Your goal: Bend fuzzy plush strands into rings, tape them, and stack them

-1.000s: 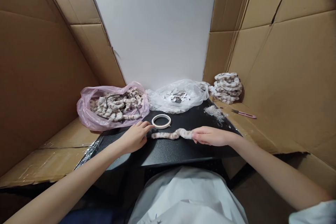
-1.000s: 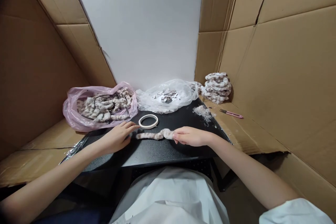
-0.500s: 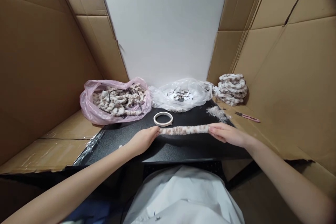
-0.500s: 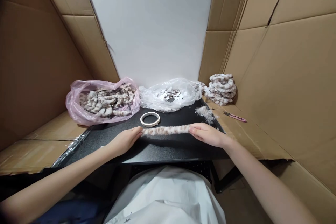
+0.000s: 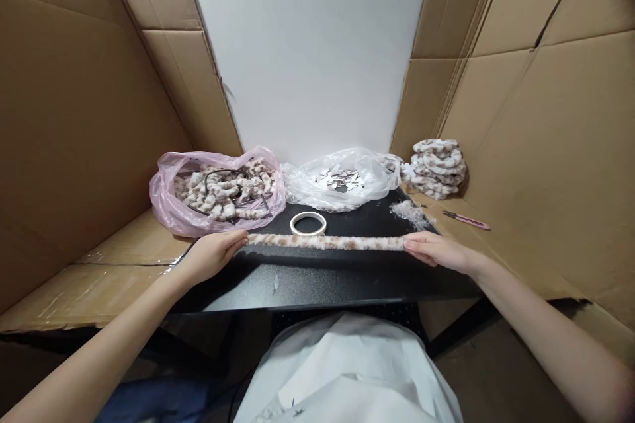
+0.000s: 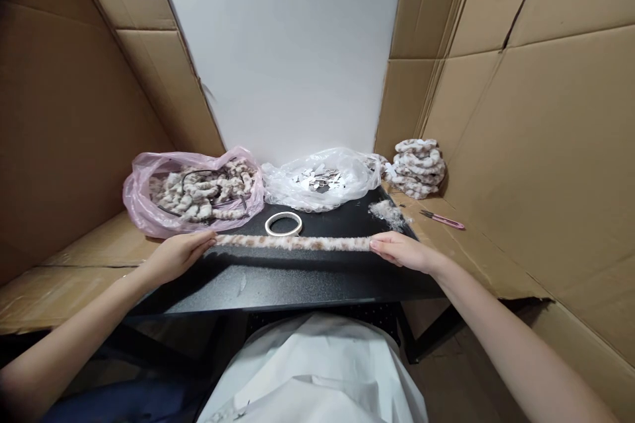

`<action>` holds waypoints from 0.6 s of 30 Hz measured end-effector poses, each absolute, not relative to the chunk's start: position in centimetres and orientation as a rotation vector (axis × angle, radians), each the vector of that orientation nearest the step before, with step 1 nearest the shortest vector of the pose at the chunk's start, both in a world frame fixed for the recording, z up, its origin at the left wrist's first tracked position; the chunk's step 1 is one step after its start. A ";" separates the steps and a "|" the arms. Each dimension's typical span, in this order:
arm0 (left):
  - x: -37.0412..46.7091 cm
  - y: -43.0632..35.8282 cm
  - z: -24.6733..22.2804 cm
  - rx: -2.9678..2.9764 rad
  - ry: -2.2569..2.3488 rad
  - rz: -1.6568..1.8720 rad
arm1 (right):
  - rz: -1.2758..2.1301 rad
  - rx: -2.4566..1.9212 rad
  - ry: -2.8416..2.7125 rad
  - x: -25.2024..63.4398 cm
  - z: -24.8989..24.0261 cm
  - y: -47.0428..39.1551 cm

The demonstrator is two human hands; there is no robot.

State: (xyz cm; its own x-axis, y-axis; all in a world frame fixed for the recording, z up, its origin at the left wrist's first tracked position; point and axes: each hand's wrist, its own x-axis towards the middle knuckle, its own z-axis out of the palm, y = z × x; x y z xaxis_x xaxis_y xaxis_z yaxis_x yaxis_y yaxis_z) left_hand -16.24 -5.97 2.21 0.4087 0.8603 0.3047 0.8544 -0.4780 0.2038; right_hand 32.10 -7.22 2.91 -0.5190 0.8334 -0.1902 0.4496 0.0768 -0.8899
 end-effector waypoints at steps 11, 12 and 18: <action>-17.9 -5.9 2.2 2.588 1.598 0.525 | 1.178 -1.266 -2.221 31.5 2.6 -7.0; -18.0 -6.0 2.2 2.592 1.617 0.511 | 1.113 -1.275 -2.255 31.6 2.4 -7.0; -18.5 -6.3 1.7 2.616 1.666 0.435 | 0.774 -1.347 -2.421 31.9 1.4 -6.8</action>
State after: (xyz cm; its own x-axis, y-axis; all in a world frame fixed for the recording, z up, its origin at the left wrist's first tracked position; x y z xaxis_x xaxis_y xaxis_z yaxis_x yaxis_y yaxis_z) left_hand -18.51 -6.27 1.75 0.3958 0.8899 0.2268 0.8872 -0.4343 0.1557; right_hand 31.90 -6.76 1.42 -0.5346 0.8447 -0.0274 0.7038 0.4270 -0.5677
